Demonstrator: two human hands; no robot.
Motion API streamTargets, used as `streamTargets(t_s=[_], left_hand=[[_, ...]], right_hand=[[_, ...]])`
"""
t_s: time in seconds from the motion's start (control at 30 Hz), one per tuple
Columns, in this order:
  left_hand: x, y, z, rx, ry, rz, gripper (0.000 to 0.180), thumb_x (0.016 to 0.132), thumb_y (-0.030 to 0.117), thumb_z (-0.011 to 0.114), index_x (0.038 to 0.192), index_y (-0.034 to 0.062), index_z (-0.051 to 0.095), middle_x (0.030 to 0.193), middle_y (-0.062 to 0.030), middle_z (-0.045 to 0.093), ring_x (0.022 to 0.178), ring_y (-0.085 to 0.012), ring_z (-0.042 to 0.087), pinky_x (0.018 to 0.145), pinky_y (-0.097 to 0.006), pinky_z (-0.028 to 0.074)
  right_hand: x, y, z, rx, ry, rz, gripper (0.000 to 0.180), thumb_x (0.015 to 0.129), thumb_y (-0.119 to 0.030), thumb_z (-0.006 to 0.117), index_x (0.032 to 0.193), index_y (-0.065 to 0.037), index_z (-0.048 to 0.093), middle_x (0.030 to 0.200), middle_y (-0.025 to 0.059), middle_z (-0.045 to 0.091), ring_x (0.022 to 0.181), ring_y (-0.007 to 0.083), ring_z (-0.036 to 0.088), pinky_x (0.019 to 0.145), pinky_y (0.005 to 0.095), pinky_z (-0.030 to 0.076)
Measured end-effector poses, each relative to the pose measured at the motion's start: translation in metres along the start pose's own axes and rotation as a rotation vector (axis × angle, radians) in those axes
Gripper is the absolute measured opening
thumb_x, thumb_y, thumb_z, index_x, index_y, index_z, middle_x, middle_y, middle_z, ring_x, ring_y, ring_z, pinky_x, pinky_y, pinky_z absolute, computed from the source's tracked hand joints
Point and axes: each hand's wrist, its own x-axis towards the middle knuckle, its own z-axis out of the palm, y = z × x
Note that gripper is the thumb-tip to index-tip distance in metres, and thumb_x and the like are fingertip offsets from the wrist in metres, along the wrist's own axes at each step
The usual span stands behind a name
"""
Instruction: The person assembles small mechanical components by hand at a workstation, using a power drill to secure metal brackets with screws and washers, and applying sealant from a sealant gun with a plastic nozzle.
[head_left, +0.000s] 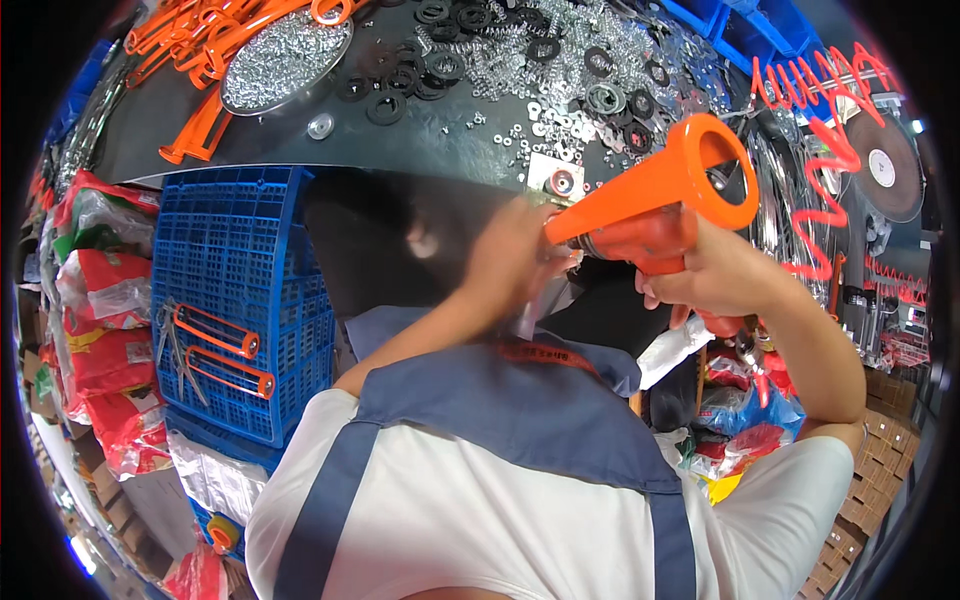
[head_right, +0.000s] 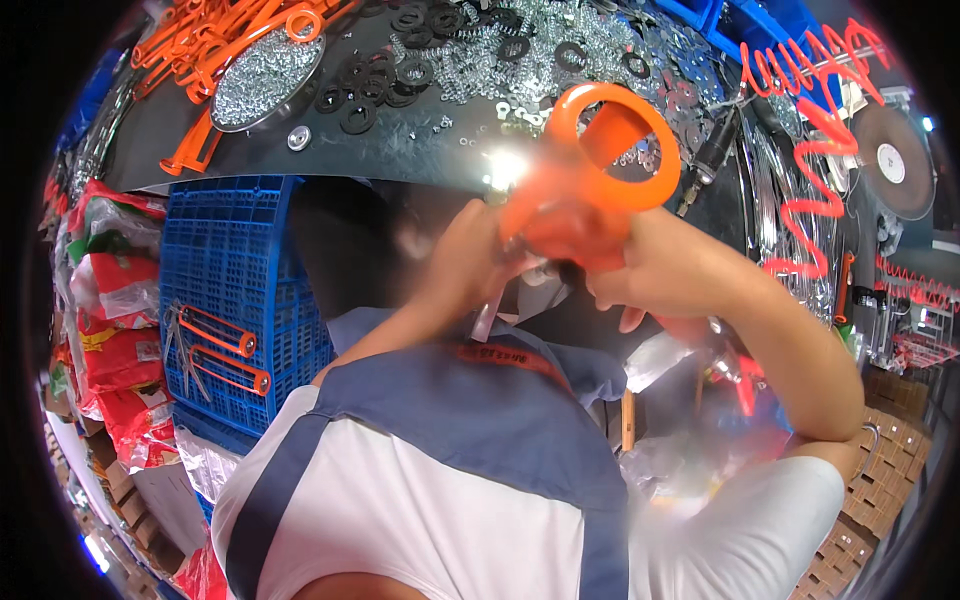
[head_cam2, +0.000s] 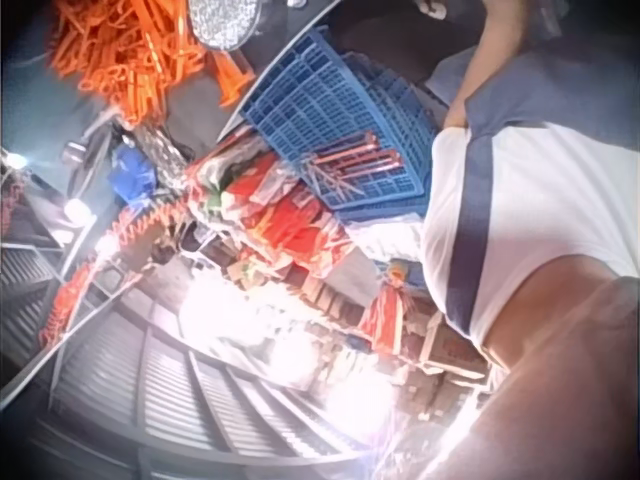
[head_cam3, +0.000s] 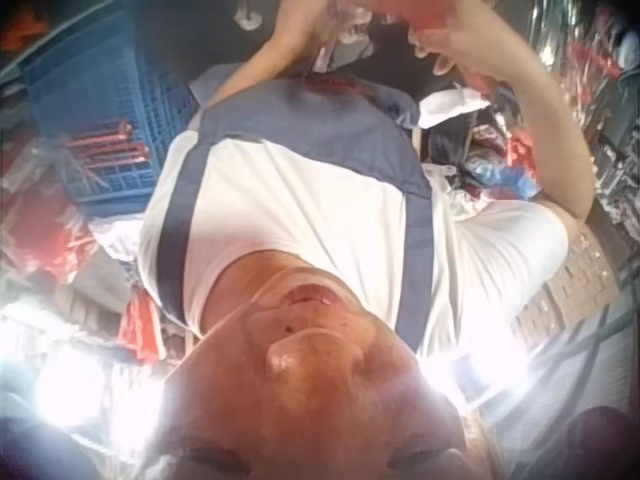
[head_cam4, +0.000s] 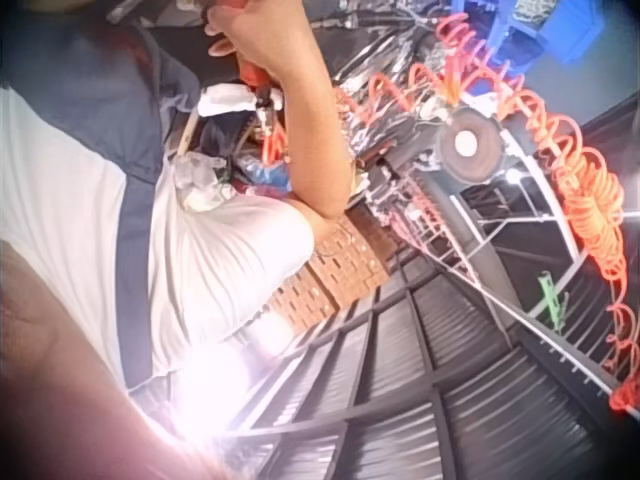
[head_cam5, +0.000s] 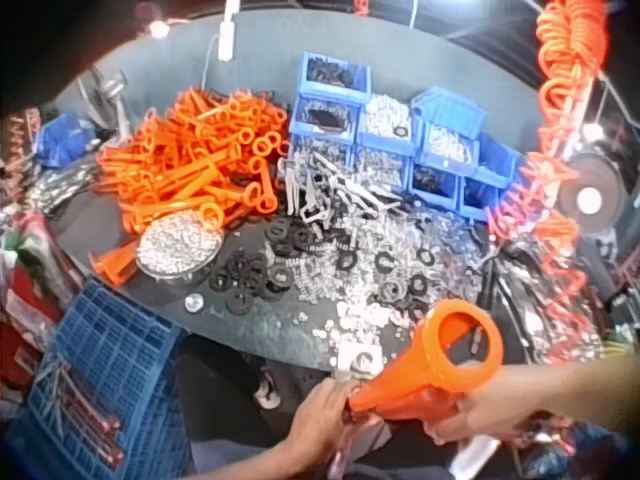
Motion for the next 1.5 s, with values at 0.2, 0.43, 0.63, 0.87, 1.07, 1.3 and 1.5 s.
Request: streamTargets(t_s=[0.2, 0.43, 0.63, 0.87, 1.07, 1.3, 1.5], left_hand=[[0.008, 0.0, -0.021, 0.047, -0.096, 0.127, 0.054, 0.066, 0.02, 0.077, 0.113, 0.0099, 0.052, 0.099, -0.0117, 0.056, 0.09, -0.0324, 0.057, 0.071, -0.041, 0.047], [0.019, -0.002, -0.025, 0.108, -0.293, 0.164, 0.052, 0.069, 0.018, 0.073, 0.115, 0.01, 0.05, 0.095, -0.0077, 0.058, 0.085, -0.0284, 0.06, 0.066, -0.04, 0.048], [0.012, 0.001, -0.017, 0.063, -0.224, 0.085, 0.065, 0.062, 0.014, 0.075, 0.12, 0.0053, 0.048, 0.088, -0.0085, 0.056, 0.075, -0.0264, 0.058, 0.059, -0.036, 0.048], [0.015, 0.012, -0.015, 0.135, -0.185, 0.023, 0.07, 0.059, 0.014, 0.075, 0.121, 0.0014, 0.047, 0.083, -0.0084, 0.054, 0.069, -0.0237, 0.057, 0.056, -0.034, 0.047], [0.007, 0.004, -0.016, 0.117, -0.053, 0.147, 0.061, 0.063, 0.014, 0.07, 0.118, -0.0024, 0.051, 0.077, -0.0085, 0.05, 0.065, -0.023, 0.054, 0.052, -0.033, 0.045], [0.006, -0.002, -0.014, 0.041, -0.028, 0.153, 0.054, 0.07, 0.019, 0.067, 0.118, -0.0035, 0.053, 0.073, -0.007, 0.046, 0.062, -0.0203, 0.051, 0.049, -0.031, 0.043], [0.005, -0.003, -0.014, 0.027, -0.031, 0.137, 0.052, 0.072, 0.019, 0.066, 0.117, -0.0039, 0.053, 0.073, -0.0065, 0.045, 0.061, -0.0194, 0.052, 0.048, -0.03, 0.044]], right_hand=[[-0.005, 0.038, 0.008, 0.222, 0.061, -0.045, 0.034, 0.078, 0.001, 0.059, 0.112, 0.0, 0.054, 0.089, 0.0081, 0.06, 0.076, 0.0152, 0.062, 0.053, 0.028, 0.056], [-0.008, 0.047, -0.003, 0.122, -0.011, -0.191, 0.048, 0.077, -0.017, 0.07, 0.12, -0.002, 0.054, 0.096, 0.0119, 0.063, 0.08, 0.0197, 0.062, 0.071, 0.0336, 0.05], [0.006, 0.043, -0.027, -0.129, -0.167, -0.34, 0.047, 0.072, -0.012, 0.069, 0.116, -0.001, 0.056, 0.11, 0.0201, 0.059, 0.098, 0.0362, 0.058, 0.083, 0.0392, 0.047], [0.012, 0.037, -0.029, -0.166, -0.136, -0.45, 0.033, 0.075, -0.019, 0.069, 0.101, -0.001, 0.059, 0.092, 0.0193, 0.058, 0.085, 0.0376, 0.057, 0.07, 0.043, 0.047], [0.022, 0.006, -0.035, -0.273, -0.438, -0.444, 0.032, 0.072, -0.018, 0.066, 0.093, 0.005, 0.058, 0.087, 0.0177, 0.054, 0.076, 0.0373, 0.053, 0.066, 0.0435, 0.047], [0.021, -0.012, -0.038, -0.409, -0.471, -0.231, 0.043, 0.068, -0.016, 0.065, 0.097, 0.013, 0.05, 0.082, 0.0201, 0.05, 0.078, 0.0357, 0.054, 0.062, 0.0426, 0.046], [0.017, -0.003, -0.025, -0.558, -0.391, -0.256, 0.041, 0.067, -0.015, 0.064, 0.094, 0.01, 0.048, 0.081, 0.0197, 0.051, 0.076, 0.0344, 0.055, 0.056, 0.0407, 0.047]])
